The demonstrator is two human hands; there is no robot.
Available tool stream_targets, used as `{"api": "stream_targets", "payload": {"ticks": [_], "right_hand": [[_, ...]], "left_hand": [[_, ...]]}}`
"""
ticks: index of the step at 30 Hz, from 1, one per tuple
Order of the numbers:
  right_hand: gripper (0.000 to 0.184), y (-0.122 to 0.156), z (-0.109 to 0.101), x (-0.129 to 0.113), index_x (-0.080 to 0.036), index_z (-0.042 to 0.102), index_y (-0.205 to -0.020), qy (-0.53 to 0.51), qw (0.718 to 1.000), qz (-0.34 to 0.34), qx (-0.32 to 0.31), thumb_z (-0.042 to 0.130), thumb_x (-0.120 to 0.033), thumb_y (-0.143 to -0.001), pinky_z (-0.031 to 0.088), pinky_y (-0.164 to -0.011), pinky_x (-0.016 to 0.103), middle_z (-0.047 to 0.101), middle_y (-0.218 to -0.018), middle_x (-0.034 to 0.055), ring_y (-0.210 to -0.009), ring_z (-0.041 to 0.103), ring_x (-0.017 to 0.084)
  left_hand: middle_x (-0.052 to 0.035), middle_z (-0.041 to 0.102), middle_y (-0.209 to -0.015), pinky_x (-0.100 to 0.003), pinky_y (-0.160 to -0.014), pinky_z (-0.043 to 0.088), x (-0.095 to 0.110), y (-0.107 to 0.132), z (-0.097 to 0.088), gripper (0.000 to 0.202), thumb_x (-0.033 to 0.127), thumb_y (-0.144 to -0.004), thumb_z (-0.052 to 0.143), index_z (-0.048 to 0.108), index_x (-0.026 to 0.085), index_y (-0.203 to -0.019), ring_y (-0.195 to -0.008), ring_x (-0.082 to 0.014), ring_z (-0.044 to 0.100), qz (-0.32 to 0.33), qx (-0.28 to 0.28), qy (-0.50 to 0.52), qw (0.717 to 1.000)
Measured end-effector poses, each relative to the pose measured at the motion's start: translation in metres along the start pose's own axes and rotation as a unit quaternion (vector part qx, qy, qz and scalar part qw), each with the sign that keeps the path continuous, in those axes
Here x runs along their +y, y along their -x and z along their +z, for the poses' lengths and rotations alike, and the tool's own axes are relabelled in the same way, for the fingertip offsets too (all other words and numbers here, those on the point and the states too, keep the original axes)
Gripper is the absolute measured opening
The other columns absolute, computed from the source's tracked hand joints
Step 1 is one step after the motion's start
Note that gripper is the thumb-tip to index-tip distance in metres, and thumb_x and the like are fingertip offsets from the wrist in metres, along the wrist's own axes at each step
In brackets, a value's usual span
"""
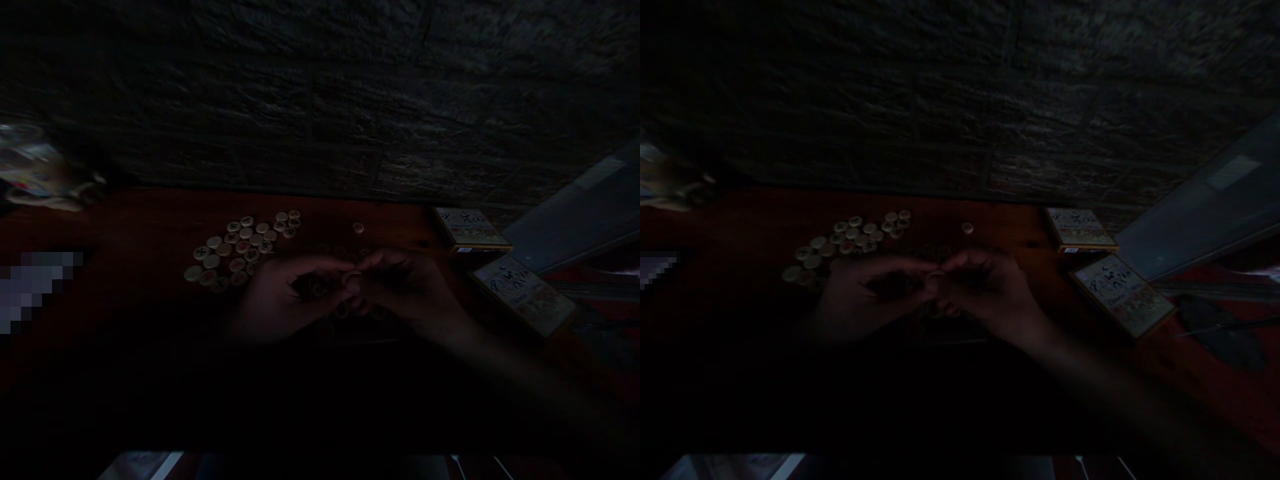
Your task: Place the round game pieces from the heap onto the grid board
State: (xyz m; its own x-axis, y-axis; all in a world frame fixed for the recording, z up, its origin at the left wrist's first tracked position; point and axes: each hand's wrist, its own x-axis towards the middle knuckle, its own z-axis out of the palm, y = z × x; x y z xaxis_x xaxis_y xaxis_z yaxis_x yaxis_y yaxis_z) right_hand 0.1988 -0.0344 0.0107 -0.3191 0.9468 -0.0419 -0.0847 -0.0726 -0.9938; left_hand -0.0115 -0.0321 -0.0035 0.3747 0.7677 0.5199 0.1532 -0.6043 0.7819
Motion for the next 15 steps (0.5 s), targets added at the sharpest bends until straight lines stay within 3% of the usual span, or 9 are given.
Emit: {"api": "stream_targets", "payload": {"ticks": [6,15], "right_hand": [[0.028,0.0010,0.0002,0.0004,-0.019,0.077,-0.084,0.000,1.000,-0.012,-0.006,0.098,-0.032,-0.070,0.060,-0.055,0.019,0.077,-0.071,-0.0011,-0.057,0.072,0.011],[0.019,0.0028,0.0000,-0.0002,-0.023,0.087,-0.091,0.046,0.997,-0.057,-0.005,0.085,-0.041,-0.087,0.059,-0.058,0.018,0.078,-0.070,0.0006,-0.059,0.070,0.010]], "left_hand": [[-0.0005,0.084,-0.102,-0.019,-0.078,0.065,0.0005,0.0011,-0.0012,0.025,0.011,-0.089,0.079,0.078,0.021,-0.111,-0.087,-0.0131,0.080,0.020,-0.016,-0.016,1.000],[-0.0021,0.082,-0.100,-0.024,-0.079,0.063,-0.0019,0.0002,-0.0028,0.025,0.014,-0.087,0.080,0.077,0.022,-0.111,-0.087,-0.0144,0.077,0.054,0.033,-0.086,0.994]]}}
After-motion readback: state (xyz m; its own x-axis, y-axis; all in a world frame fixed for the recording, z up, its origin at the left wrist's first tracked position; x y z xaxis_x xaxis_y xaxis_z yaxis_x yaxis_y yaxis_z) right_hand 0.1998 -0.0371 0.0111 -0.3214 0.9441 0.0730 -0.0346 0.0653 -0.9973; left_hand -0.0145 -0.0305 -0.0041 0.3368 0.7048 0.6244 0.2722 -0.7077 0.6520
